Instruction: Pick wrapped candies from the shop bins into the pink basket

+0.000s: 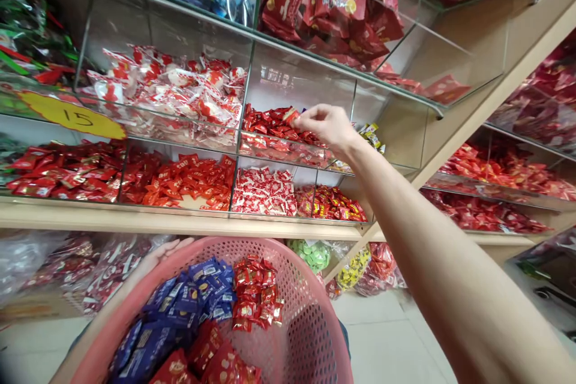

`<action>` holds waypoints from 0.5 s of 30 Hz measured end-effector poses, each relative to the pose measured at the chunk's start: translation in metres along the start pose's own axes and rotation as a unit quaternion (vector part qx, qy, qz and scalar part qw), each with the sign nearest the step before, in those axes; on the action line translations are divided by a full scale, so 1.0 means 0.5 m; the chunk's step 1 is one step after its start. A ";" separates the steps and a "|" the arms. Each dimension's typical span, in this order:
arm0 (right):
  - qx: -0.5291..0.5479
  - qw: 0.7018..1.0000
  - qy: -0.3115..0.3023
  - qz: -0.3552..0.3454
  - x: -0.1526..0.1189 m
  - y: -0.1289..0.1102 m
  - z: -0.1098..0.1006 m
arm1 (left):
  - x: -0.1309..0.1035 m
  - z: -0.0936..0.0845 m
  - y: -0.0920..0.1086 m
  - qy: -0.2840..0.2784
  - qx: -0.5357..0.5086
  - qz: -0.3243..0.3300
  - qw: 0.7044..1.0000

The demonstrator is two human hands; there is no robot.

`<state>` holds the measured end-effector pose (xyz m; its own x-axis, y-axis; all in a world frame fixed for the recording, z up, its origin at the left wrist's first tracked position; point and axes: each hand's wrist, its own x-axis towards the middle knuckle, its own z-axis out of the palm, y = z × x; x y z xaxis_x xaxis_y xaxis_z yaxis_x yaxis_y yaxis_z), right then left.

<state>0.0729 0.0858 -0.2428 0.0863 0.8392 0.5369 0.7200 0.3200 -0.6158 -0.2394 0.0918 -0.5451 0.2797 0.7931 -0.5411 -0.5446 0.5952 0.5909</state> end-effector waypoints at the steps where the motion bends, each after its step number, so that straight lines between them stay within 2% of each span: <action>1: 0.033 0.999 0.032 -0.017 -0.020 -0.007 -0.011 | -0.002 0.000 0.001 0.012 -0.001 0.003 1.000; 2: 0.068 0.996 0.053 -0.027 -0.047 -0.011 -0.022 | -0.005 0.000 0.002 0.020 -0.002 0.005 1.000; 4: 0.138 0.989 0.051 -0.021 -0.119 -0.006 -0.035 | -0.011 0.001 0.005 0.017 0.000 -0.001 1.000; 6: 0.176 0.984 -0.019 0.032 -0.210 0.019 -0.025 | -0.016 0.001 0.009 0.005 0.007 -0.016 1.000; 8: 0.179 0.970 -0.133 0.100 -0.303 0.064 0.015 | -0.020 0.004 0.011 -0.006 0.020 -0.021 1.000; 10: 0.177 0.945 -0.222 0.162 -0.382 0.117 0.074 | -0.022 0.008 0.011 -0.006 0.026 -0.019 0.999; 12: 0.157 0.932 -0.276 0.173 -0.439 0.168 0.135 | -0.023 0.013 0.010 0.002 0.025 -0.020 0.999; 15: 0.031 0.946 -0.300 0.122 -0.484 0.219 0.194 | -0.024 0.018 0.009 0.017 0.022 -0.020 0.999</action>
<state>0.0640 -0.0396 -0.4960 -0.1739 0.9840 -0.0379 0.6856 0.0933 -0.7220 -0.2381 0.0864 -0.5305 0.2723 0.7644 -0.5844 -0.4979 0.6317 0.5942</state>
